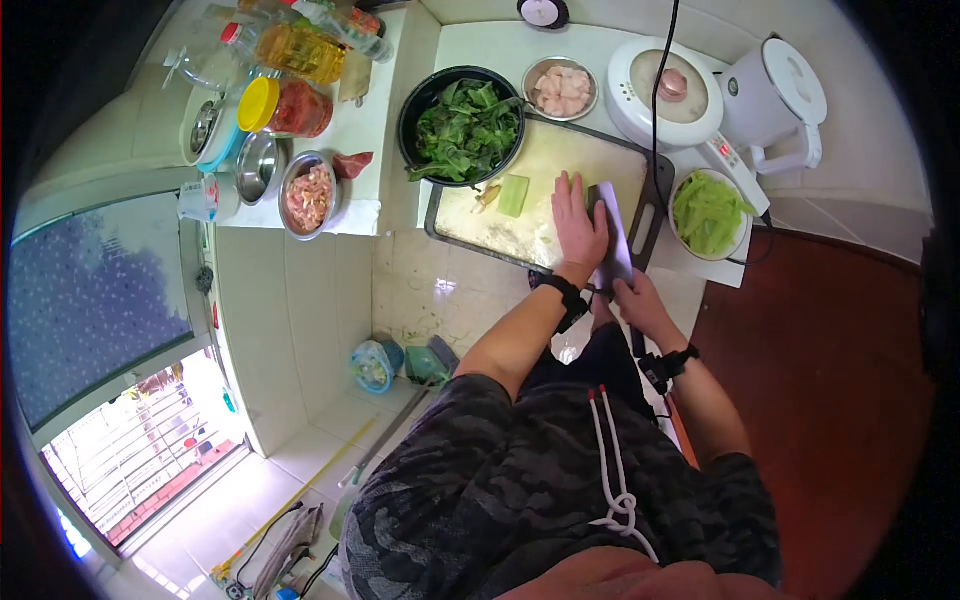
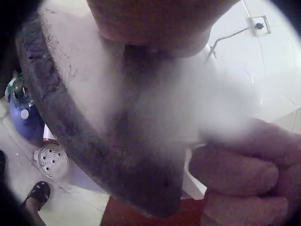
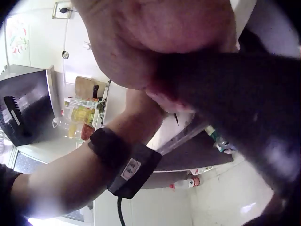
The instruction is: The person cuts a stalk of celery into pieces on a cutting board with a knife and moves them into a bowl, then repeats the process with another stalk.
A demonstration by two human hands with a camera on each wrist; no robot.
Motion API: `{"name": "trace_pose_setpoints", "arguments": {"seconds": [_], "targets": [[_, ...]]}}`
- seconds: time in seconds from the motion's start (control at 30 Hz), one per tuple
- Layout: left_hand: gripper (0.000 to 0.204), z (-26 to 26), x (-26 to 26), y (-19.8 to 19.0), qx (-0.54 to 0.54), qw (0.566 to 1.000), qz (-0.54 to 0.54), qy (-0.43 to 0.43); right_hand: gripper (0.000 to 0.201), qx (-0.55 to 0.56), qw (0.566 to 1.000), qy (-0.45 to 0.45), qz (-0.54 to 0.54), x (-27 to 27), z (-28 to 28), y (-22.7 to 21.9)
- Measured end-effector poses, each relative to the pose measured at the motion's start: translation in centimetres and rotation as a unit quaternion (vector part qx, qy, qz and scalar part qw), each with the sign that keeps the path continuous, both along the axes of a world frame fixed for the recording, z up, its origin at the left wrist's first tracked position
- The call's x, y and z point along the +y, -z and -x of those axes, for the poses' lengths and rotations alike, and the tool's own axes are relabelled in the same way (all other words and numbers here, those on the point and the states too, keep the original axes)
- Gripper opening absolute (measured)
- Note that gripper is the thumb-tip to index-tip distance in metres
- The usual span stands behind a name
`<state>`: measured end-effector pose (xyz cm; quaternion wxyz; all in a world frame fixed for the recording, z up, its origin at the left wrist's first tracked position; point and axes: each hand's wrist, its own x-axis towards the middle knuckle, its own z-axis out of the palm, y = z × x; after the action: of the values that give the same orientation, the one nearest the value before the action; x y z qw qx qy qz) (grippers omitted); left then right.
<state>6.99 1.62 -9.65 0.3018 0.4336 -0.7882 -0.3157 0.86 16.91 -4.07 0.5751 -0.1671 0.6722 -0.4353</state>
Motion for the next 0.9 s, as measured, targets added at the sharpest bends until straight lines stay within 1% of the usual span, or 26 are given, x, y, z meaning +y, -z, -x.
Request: {"name": "trace_pose_setpoints", "arguments": {"seconds": [0.03,0.07,0.13,0.17,0.2,0.27,0.3,0.37,0.4,0.47,0.5,0.53,0.57,0.6,0.63,0.67,0.73,0.77,0.8,0.87,0.9], "targets": [[0.053,-0.3,-0.3,0.1,0.030,1.000,-0.004,0.005,0.011,-0.042,0.999,-0.005,0.006,-0.6,-0.5,0.2],[0.053,-0.6,-0.5,0.3,0.030,1.000,-0.002,0.006,0.011,-0.042,0.999,-0.004,0.007,-1.0,-1.0,0.5],[0.041,-1.6,-1.1,-0.4,0.059,0.998,-0.023,0.031,0.010,-0.140,0.990,0.012,0.025,-1.7,-1.7,1.0],[0.036,-1.9,-1.3,-0.5,0.060,0.998,-0.017,0.032,0.007,-0.177,0.983,0.005,0.040,-1.8,-1.8,1.6],[0.036,-2.2,-1.5,-0.8,0.060,0.998,-0.016,0.033,0.007,-0.177,0.983,0.006,0.042,-2.0,-1.9,1.2],[0.037,-2.5,-1.5,-1.7,0.019,0.998,0.012,0.050,0.006,-0.200,0.979,0.028,0.038,-2.2,-2.3,-0.1],[0.037,-2.3,-1.4,-2.6,0.023,0.998,0.013,0.056,0.006,-0.195,0.979,0.034,0.040,-1.9,-2.2,-0.4],[0.037,-1.2,-0.7,-4.4,0.038,0.995,0.046,0.082,0.006,-0.203,0.976,0.045,0.067,-0.7,-1.8,-1.2],[0.037,-0.2,-0.2,-5.4,0.045,0.994,0.047,0.089,0.006,-0.196,0.977,0.052,0.069,0.0,-1.4,-2.2],[0.035,2.2,1.0,-7.5,0.071,0.983,0.063,0.154,0.007,-0.162,0.979,0.106,0.056,1.6,-0.3,-5.0],[0.034,3.6,2.0,-8.5,0.093,0.977,0.075,0.177,0.007,-0.153,0.980,0.110,0.059,2.6,0.3,-5.8],[0.034,5.1,2.8,-8.8,0.102,0.975,0.077,0.181,0.008,-0.133,0.979,0.139,0.068,3.7,1.1,-6.6],[0.034,6.9,3.6,-9.0,0.132,0.964,0.074,0.218,0.008,-0.111,0.976,0.169,0.078,4.7,1.9,-7.2],[0.034,8.6,4.3,-9.2,0.162,0.951,0.069,0.256,0.008,-0.100,0.976,0.174,0.080,5.5,2.7,-7.8],[0.035,9.9,5.1,-9.5,0.163,0.943,0.058,0.284,0.010,-0.078,0.973,0.203,0.077,6.4,3.4,-8.3],[0.035,11.2,5.8,-9.3,0.173,0.940,0.058,0.289,0.011,-0.057,0.969,0.231,0.073,7.2,4.3,-8.7],[0.033,13.2,6.8,-7.5,0.153,0.930,0.042,0.331,0.012,-0.026,0.968,0.246,0.053,9.2,5.7,-8.5],[0.032,13.7,6.7,-6.5,0.115,0.927,0.057,0.353,0.012,0.010,0.966,0.256,0.034,10.3,6.3,-8.5],[0.032,13.9,6.8,-5.7,0.118,0.926,0.056,0.355,0.012,0.044,0.963,0.265,0.015,11.5,6.7,-8.4],[0.033,13.9,6.9,-4.5,0.039,0.924,0.169,0.340,0.011,0.060,0.959,0.276,0.019,13.8,7.6,-8.3],[0.035,13.9,6.8,-4.4,0.015,0.920,0.177,0.350,0.011,0.084,0.958,0.275,0.020,14.4,7.9,-8.6]]}}
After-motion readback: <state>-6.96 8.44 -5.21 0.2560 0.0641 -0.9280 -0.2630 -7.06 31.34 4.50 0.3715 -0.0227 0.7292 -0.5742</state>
